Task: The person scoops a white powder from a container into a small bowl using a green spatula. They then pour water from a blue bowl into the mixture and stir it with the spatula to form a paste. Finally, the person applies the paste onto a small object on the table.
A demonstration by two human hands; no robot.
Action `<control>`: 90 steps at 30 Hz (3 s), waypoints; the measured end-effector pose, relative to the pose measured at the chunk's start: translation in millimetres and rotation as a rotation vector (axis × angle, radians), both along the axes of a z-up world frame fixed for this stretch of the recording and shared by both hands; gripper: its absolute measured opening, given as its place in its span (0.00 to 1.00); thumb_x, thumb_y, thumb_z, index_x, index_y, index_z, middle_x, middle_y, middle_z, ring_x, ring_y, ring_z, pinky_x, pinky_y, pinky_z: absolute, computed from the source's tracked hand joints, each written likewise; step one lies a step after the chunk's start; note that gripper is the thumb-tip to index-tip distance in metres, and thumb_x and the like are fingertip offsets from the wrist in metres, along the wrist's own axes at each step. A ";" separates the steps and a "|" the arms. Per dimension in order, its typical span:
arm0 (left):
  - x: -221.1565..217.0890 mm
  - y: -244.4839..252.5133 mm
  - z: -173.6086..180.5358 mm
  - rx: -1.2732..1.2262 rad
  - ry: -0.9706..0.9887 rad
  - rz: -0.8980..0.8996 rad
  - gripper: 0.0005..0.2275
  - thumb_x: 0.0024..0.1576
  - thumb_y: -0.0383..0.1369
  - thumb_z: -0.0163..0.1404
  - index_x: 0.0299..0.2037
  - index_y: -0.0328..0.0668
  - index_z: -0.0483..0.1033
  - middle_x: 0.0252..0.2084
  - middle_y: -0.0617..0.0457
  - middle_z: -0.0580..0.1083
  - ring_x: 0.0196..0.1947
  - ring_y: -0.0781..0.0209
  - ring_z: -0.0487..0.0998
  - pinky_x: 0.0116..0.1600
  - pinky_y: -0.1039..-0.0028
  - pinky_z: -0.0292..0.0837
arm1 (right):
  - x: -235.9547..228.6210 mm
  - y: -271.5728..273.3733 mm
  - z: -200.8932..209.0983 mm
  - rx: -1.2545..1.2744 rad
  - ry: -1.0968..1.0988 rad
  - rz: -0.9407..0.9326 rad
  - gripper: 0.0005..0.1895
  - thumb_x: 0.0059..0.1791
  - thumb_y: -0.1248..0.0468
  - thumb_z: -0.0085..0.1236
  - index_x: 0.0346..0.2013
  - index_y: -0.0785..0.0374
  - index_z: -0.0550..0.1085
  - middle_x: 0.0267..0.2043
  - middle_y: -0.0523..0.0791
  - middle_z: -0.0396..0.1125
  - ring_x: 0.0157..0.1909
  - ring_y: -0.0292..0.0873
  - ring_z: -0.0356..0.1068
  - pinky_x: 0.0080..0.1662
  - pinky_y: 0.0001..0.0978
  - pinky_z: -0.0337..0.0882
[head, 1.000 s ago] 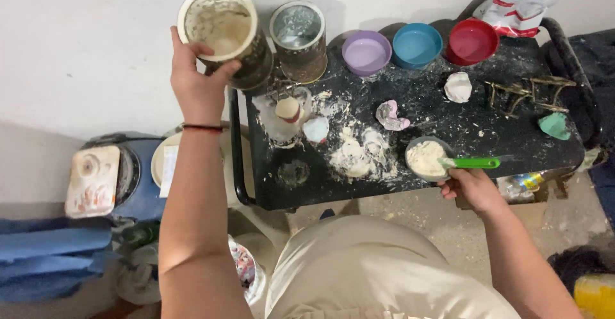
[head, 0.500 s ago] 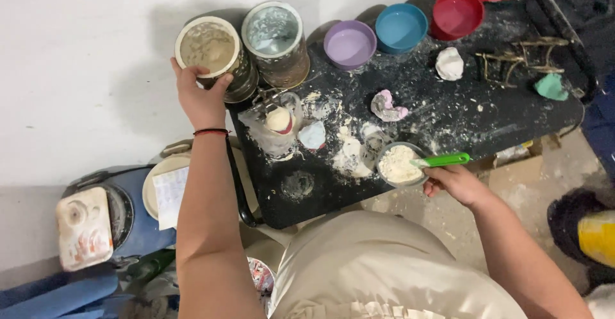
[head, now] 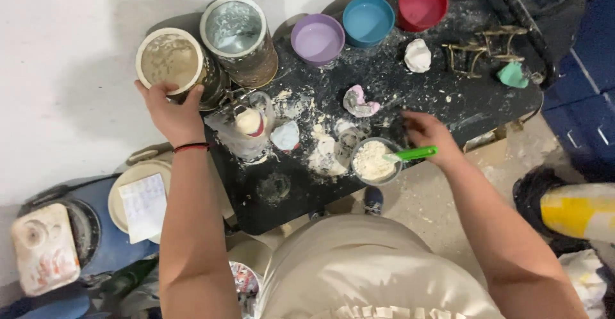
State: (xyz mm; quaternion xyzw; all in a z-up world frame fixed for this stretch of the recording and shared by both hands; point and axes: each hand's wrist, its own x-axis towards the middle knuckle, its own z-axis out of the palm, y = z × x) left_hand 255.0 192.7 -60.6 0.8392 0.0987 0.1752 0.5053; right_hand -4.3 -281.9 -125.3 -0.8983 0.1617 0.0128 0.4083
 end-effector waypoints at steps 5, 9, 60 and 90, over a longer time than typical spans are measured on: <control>-5.9 -9.6 0.0 0.012 0.038 0.059 0.18 0.57 0.31 0.74 0.45 0.48 0.73 0.79 0.43 0.47 0.79 0.44 0.49 0.81 0.58 0.57 | 60.2 0.9 -42.6 -0.359 -0.331 0.280 0.26 0.50 0.57 0.59 0.65 0.48 0.75 0.64 0.51 0.63 0.67 0.59 0.64 0.65 0.49 0.66; -15.3 -24.4 18.2 -0.025 0.090 0.105 0.17 0.58 0.31 0.72 0.47 0.48 0.73 0.80 0.40 0.45 0.80 0.42 0.49 0.82 0.60 0.53 | 82.8 19.8 -25.0 -0.368 -0.361 0.382 0.25 0.53 0.61 0.44 0.62 0.43 0.76 0.73 0.56 0.55 0.70 0.67 0.57 0.65 0.60 0.60; -11.8 -35.0 39.8 0.077 0.081 0.037 0.18 0.51 0.32 0.72 0.40 0.44 0.72 0.79 0.39 0.50 0.73 0.29 0.63 0.75 0.50 0.61 | 224.1 -44.3 -46.3 0.060 -0.234 -0.104 0.14 0.52 0.54 0.73 0.47 0.52 0.78 0.46 0.44 0.71 0.37 0.40 0.68 0.38 0.32 0.69; -239.7 -174.1 -11.9 -0.277 0.818 -0.772 0.24 0.64 0.42 0.50 0.71 0.55 0.65 0.64 0.41 0.73 0.61 0.42 0.77 0.55 0.56 0.79 | -35.1 -60.2 46.0 0.095 -0.335 0.093 0.19 0.37 0.67 0.79 0.38 0.63 0.80 0.67 0.67 0.64 0.67 0.65 0.65 0.67 0.56 0.62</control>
